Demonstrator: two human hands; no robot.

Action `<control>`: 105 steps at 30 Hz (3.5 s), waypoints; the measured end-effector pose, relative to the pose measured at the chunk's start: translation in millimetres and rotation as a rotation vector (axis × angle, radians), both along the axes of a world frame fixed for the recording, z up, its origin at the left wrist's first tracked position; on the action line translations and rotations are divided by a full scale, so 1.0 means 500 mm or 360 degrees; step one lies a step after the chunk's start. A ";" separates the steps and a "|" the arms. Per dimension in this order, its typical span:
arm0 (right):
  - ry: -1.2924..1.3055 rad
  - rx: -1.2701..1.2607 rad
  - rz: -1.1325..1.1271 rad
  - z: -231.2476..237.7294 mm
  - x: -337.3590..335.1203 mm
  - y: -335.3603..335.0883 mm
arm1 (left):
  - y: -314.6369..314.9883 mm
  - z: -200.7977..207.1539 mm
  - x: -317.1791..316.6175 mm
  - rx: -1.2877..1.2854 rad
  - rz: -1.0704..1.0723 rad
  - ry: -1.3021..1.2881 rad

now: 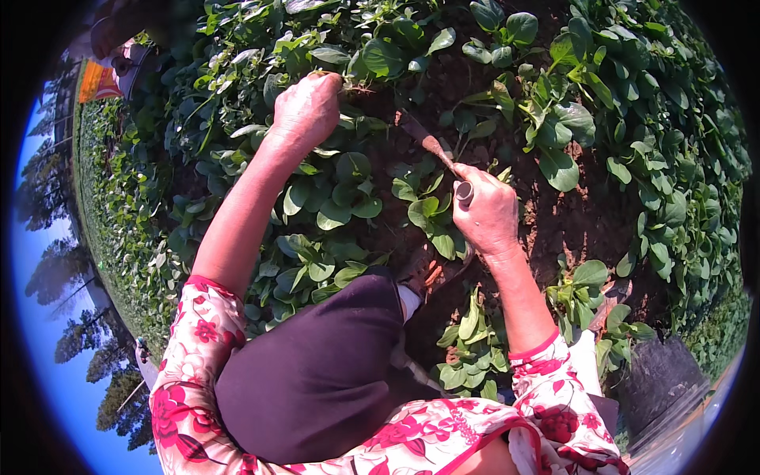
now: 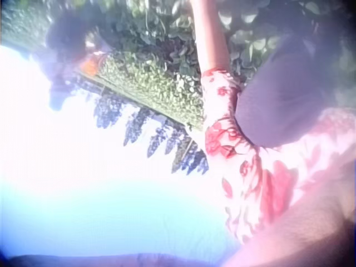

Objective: The person weeds a crop field by hand and using a hand tool, pulling unwanted plants from the soil and placing them into a bucket.

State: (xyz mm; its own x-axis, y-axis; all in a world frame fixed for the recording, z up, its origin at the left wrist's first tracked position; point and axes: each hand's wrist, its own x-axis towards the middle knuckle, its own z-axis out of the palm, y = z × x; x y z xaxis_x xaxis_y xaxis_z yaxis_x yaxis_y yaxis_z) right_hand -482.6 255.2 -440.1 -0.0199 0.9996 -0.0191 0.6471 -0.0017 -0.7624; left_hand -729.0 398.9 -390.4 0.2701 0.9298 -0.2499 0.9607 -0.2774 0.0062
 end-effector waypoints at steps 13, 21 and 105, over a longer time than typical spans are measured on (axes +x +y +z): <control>-0.0241 -0.0008 0.0195 -0.011 -0.036 0.001 | -0.201 -0.004 0.082 -0.0352 -0.0349 -0.0017; -0.0263 -0.0016 0.0168 -0.002 -0.020 -0.023 | -0.153 -0.108 0.052 -0.0415 -0.0243 0.0248; -0.0391 -0.0210 0.0664 0.016 -0.100 0.000 | -0.197 -0.214 -0.091 -0.0217 -0.0216 0.0352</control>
